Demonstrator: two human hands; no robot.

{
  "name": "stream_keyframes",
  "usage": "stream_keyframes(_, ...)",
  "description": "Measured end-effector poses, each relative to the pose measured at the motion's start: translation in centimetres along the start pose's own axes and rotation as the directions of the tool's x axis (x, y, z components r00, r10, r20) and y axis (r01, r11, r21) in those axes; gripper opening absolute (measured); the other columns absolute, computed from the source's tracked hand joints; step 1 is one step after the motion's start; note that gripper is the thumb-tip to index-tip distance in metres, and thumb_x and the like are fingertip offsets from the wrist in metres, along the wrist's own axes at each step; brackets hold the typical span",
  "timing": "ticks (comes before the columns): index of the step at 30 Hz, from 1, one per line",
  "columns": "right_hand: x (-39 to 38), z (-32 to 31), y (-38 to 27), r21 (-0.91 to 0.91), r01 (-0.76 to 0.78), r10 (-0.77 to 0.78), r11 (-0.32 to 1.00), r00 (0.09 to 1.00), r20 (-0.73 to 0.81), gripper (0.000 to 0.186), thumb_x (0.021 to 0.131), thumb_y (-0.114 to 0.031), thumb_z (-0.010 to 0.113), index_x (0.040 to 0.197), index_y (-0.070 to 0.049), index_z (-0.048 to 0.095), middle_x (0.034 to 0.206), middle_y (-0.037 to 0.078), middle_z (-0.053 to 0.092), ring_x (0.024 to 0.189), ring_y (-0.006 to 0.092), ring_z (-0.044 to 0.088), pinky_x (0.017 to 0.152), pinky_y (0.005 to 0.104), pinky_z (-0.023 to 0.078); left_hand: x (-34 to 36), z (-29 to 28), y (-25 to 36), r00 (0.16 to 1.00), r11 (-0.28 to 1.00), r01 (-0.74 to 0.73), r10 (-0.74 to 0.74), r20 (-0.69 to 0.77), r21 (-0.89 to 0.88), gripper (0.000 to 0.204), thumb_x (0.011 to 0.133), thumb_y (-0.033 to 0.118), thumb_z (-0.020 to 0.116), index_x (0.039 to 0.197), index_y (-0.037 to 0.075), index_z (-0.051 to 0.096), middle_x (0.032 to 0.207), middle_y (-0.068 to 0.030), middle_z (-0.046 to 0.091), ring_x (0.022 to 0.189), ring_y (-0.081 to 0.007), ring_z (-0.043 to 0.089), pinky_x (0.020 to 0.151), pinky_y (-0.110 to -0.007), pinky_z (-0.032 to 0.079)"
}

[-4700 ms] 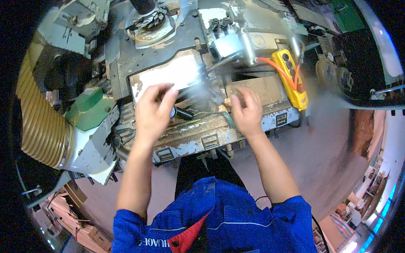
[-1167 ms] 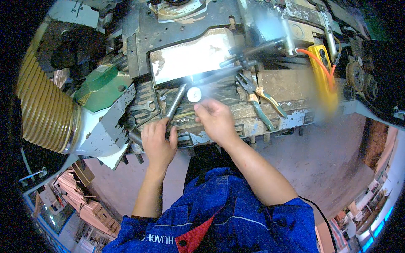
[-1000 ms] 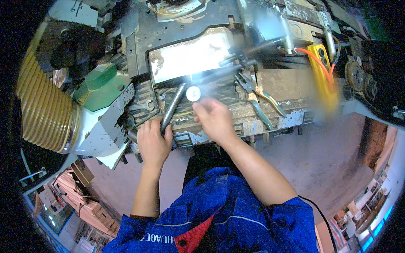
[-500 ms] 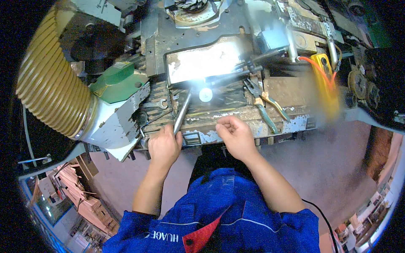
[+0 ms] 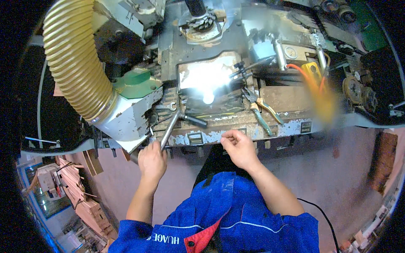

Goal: The person adjusts components inside a large woodworking machine using pliers, then walks through a warehouse to operate a control panel, feeds a wooden board into the machine, and checks the results.

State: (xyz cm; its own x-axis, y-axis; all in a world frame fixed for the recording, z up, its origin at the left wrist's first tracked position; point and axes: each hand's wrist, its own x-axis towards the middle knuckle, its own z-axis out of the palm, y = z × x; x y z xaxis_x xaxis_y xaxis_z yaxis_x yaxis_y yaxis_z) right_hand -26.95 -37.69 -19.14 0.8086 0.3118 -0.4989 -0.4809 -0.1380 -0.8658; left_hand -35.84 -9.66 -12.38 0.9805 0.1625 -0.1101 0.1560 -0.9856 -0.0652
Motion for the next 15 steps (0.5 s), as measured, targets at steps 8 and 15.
stream_keyframes(8,-4.0,-2.0,-4.0,-0.072,0.087,-0.064,0.994,0.961,0.267,0.049,0.092,-0.02,0.071,0.132,0.001,0.053,0.104,0.011,0.067,0.096,0.0158,0.063,0.088,0.0314,0.052,-6.7,-4.1,1.5,0.934,0.926,-0.354,0.343,-0.096,-0.131,0.036,0.073,0.018,0.072,0.103,0.005,0.058,0.08,-0.0071,0.057,0.076,-0.0244,0.059,0.069,-0.039,0.042)
stream_keyframes(15,-11.9,-6.5,-5.5,0.087,-0.321,0.276,0.943,0.901,0.335,0.032,0.093,-0.021,0.07,0.12,-0.005,0.065,0.071,0.001,0.061,0.052,0.0065,0.054,0.046,0.0228,0.045,-4.2,1.5,9.2,0.749,0.61,-0.661,0.572,-0.335,-0.436,0.041,0.07,0.018,0.076,0.107,0.006,0.062,0.093,-0.0086,0.064,0.084,-0.0259,0.061,0.078,-0.04,0.046)
